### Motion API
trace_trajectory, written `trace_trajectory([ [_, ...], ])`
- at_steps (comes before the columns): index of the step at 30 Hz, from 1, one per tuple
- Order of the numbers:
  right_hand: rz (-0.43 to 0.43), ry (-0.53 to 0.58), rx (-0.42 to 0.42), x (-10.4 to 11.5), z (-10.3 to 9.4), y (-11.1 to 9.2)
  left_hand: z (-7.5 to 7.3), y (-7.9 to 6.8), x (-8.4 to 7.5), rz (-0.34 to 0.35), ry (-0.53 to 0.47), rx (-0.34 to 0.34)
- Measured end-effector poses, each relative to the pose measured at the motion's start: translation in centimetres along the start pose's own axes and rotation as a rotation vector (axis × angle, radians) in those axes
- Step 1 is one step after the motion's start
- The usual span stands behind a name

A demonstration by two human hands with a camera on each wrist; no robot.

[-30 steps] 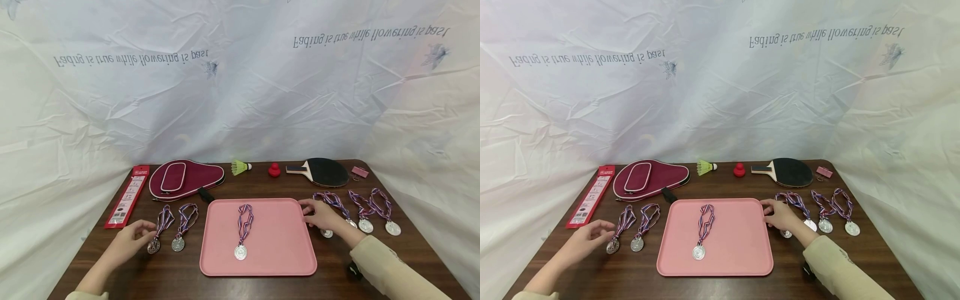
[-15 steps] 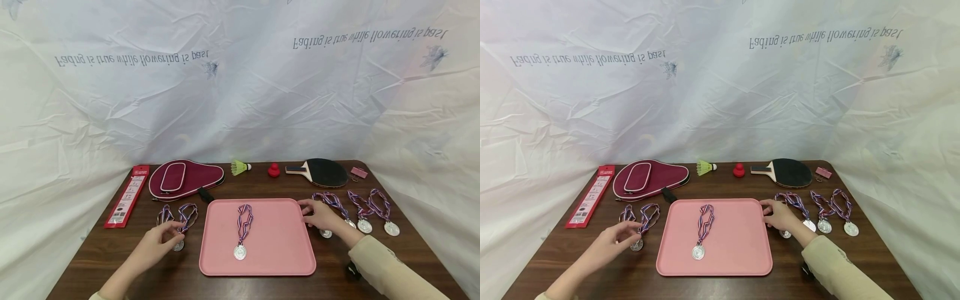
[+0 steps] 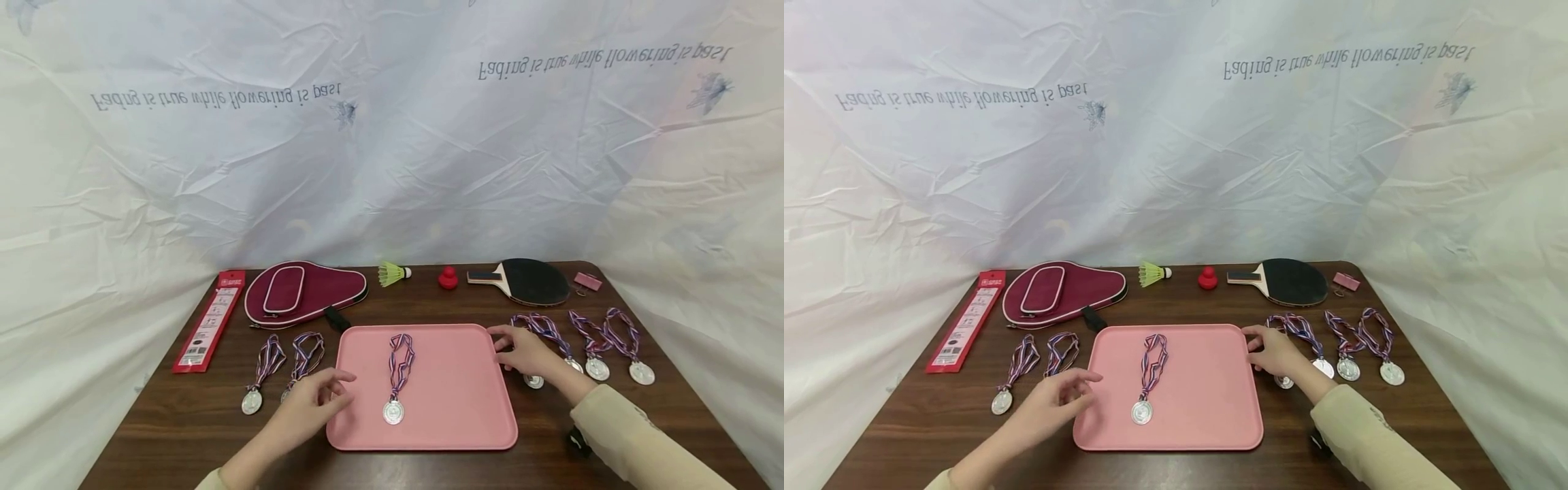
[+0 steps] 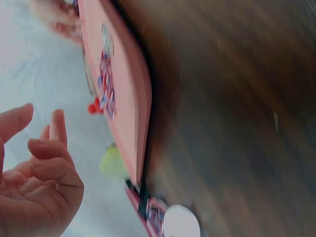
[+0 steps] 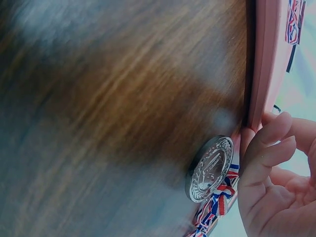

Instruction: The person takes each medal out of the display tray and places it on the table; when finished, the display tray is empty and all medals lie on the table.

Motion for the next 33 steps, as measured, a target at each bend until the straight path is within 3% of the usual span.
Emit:
trace_trajectory([
  [5, -0.002, -0.003, -0.001, -0.1, 0.0, 0.0, 2.2, 0.6, -0.5, 0.004, -0.026, 0.051],
  [15, -0.004, -0.012, -0.007, 0.0, 0.0, 0.0, 5.2, 1.6, 0.0, -0.029, -0.1, 0.149],
  [27, -0.012, -0.011, 0.011, -0.2, 0.0, 0.0, 5.9, 2.9, 0.5, -0.049, -0.051, 0.112],
  [33, -0.017, 0.004, 0.008, -0.3, 0.0, 0.1, 6.3, 3.3, 1.1, -0.075, -0.054, 0.132],
])
Point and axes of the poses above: each hand's wrist, its own y-axis towards the middle knuckle, its own z-axis out of the palm, x = y × z, the point moved 9 cm from there along y, towards the middle knuckle, and after that the axes turned 7 degrees about x, right-handed, at the moved point
